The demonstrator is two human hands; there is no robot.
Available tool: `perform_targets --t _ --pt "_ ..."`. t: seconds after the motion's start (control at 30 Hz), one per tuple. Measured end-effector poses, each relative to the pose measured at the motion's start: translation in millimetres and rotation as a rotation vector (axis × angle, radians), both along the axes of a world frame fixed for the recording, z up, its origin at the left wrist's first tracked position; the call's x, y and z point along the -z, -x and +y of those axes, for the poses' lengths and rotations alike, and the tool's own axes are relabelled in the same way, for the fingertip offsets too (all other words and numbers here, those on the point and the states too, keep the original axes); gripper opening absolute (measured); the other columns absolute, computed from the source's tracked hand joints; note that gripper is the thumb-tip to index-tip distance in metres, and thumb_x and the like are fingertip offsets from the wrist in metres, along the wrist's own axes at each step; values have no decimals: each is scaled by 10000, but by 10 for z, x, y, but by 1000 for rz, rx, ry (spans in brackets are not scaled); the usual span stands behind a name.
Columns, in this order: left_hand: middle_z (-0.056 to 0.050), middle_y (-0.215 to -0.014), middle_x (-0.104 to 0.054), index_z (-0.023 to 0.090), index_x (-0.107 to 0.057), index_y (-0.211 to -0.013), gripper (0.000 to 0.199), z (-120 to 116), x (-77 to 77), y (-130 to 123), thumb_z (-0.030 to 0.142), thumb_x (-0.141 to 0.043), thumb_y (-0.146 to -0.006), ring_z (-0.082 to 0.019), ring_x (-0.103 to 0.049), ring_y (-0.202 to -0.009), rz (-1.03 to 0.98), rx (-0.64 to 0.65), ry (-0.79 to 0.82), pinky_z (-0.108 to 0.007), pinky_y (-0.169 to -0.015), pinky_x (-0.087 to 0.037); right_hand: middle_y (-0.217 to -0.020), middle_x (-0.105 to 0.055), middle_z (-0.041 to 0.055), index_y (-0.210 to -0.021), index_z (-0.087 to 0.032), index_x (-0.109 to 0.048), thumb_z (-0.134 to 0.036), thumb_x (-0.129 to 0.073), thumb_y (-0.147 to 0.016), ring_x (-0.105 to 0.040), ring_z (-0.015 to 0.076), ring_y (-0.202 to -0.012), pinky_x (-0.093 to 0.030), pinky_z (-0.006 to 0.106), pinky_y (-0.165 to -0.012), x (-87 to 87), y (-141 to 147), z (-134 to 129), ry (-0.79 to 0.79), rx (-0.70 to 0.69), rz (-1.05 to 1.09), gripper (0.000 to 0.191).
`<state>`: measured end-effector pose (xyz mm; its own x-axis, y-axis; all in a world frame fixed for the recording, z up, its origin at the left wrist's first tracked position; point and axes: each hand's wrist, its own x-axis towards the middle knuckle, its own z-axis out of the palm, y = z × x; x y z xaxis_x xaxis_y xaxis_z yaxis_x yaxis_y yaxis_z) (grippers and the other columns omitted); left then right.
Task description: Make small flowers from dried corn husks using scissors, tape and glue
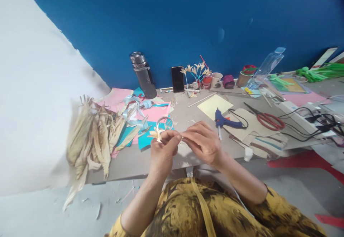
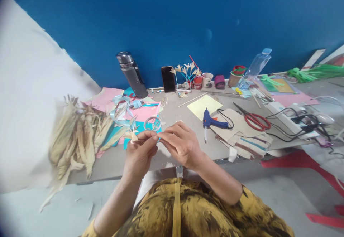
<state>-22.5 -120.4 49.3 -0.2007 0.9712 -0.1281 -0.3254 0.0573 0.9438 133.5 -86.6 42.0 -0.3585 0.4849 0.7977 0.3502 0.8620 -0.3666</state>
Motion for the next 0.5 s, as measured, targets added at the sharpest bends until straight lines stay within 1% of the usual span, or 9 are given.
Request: perform_targets --t 0.07,0.13,0.23,0.3,0.37,0.4,0.5 --pt "88 -509 -385 154 -649 -769 236 6 -3 -13 321 -802 -701 -28 -253 -428 -28 9 12 -196 -440 -193 -893 -712 76 -1101 -202 -689 -123 -650 -905 -618 187 -805 -522 337 -755 1 19 -2 5 -1 20 215" --pt "106 -492 -338 165 -642 -807 276 12 -25 -28 340 -817 -685 -27 -224 -418 -95 55 39 -186 -431 -189 -883 -710 79 -1080 -195 -685 -120 -651 -906 -621 187 -796 -518 335 -749 4 40 -7 14 12 53 193" --pt "120 -478 -281 164 -653 -846 321 16 -60 -43 374 -824 -674 -28 -187 -414 -194 150 78 -172 -417 -180 -835 -703 71 -985 -192 -678 -135 -657 -907 -612 184 -772 -509 326 -731 7 68 -26 40 33 115 99" --pt "121 -472 -265 154 -659 -825 319 14 -67 -46 383 -824 -676 -25 -167 -415 -228 189 81 -163 -411 -167 -789 -692 55 -911 -193 -664 -163 -660 -912 -602 176 -750 -497 312 -715 8 81 -47 97 28 153 31" --pt "116 -472 -287 149 -651 -786 311 11 -65 -46 376 -831 -671 -19 -163 -413 -237 187 76 -157 -408 -163 -760 -678 39 -860 -193 -654 -205 -667 -914 -594 162 -723 -483 291 -688 14 89 -72 213 13 192 57" --pt "112 -473 -303 148 -642 -765 308 8 -63 -47 368 -835 -667 -16 -169 -412 -234 177 76 -155 -408 -167 -753 -672 31 -846 -193 -654 -233 -673 -912 -589 153 -706 -476 278 -671 22 91 -84 298 4 215 80" --pt "112 -469 -304 149 -610 -724 303 0 -58 -50 342 -837 -666 -14 -182 -408 -234 152 68 -151 -409 -177 -739 -664 11 -823 -187 -670 -332 -709 -882 -571 124 -640 -456 242 -604 71 96 -100 616 -51 311 161"
